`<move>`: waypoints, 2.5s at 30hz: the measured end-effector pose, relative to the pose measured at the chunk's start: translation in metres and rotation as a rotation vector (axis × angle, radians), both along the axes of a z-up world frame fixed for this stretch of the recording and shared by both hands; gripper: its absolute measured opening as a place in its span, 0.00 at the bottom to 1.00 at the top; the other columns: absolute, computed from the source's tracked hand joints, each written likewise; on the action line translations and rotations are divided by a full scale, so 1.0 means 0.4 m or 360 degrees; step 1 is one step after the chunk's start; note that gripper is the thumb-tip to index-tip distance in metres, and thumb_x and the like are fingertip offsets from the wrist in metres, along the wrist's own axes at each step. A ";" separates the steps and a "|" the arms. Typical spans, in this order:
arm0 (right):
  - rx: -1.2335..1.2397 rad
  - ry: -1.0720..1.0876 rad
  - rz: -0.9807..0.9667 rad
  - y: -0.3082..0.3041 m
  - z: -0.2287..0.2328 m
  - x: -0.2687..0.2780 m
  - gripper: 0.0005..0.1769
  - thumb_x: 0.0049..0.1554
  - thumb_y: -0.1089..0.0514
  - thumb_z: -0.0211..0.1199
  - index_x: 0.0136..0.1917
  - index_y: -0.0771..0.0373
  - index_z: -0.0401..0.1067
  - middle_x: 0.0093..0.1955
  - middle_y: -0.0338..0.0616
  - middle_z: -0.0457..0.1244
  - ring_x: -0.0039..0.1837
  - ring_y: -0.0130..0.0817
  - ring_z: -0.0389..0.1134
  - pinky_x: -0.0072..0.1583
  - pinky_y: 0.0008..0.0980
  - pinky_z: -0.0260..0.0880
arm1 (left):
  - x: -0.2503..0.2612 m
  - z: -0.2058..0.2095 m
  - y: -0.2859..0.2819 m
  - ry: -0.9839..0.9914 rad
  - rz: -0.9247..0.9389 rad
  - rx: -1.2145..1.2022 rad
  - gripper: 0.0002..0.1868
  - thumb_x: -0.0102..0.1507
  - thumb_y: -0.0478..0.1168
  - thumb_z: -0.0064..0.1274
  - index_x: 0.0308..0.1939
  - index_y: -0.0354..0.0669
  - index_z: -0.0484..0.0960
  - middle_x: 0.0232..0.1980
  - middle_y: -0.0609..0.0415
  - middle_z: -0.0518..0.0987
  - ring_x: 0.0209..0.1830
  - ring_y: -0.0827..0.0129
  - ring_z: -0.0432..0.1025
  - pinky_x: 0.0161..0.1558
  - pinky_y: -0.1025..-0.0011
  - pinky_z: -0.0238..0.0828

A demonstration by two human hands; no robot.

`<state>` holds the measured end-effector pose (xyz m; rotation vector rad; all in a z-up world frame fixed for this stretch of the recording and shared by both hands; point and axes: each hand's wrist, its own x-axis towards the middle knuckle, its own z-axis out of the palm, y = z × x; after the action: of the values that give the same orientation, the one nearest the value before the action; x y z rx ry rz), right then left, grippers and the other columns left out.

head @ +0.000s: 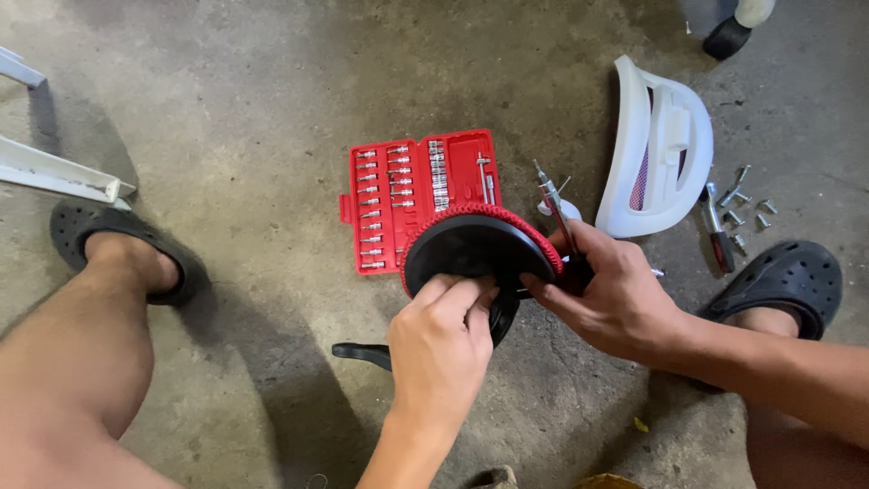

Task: Assembling or repairing a component of an office chair using tools.

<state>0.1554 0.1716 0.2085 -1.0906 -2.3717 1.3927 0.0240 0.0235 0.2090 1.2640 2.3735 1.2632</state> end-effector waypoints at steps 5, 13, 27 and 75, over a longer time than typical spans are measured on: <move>0.0039 0.0051 0.0012 0.003 0.000 -0.004 0.17 0.51 0.57 0.73 0.49 0.64 0.71 0.33 0.40 0.67 0.35 0.21 0.65 0.36 0.28 0.70 | -0.003 0.005 0.004 0.0019 0.0011 0.0066 0.04 0.59 0.34 0.58 0.36 0.44 0.87 0.38 0.51 0.83 0.34 0.53 0.79 0.36 0.62 0.75; 0.0091 0.0027 0.0065 0.005 -0.002 -0.002 0.16 0.51 0.56 0.73 0.48 0.65 0.71 0.32 0.41 0.67 0.34 0.23 0.66 0.36 0.28 0.69 | -0.003 0.002 -0.001 0.0200 -0.0109 -0.0174 0.07 0.55 0.31 0.56 0.35 0.45 0.85 0.38 0.51 0.81 0.34 0.50 0.77 0.35 0.57 0.73; 0.0341 0.0228 -0.0191 0.077 0.292 -0.173 0.16 0.54 0.54 0.73 0.44 0.65 0.71 0.32 0.42 0.62 0.37 0.28 0.59 0.39 0.32 0.63 | -0.261 0.295 0.127 0.0384 -0.0430 0.0060 0.06 0.59 0.32 0.57 0.37 0.44 0.87 0.37 0.45 0.81 0.37 0.47 0.77 0.39 0.56 0.74; 0.0296 0.0575 -0.0737 -0.057 0.603 -0.089 0.13 0.52 0.60 0.73 0.39 0.63 0.68 0.26 0.33 0.61 0.28 0.18 0.58 0.29 0.25 0.55 | -0.221 0.608 0.080 0.0994 -0.0870 0.0449 0.12 0.55 0.31 0.55 0.41 0.47 0.86 0.36 0.56 0.81 0.36 0.57 0.78 0.33 0.61 0.72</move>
<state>0.1199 0.1488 0.4496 -1.1289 -1.8062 1.0730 -0.0644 0.0556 0.4522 2.4824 1.9488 1.1544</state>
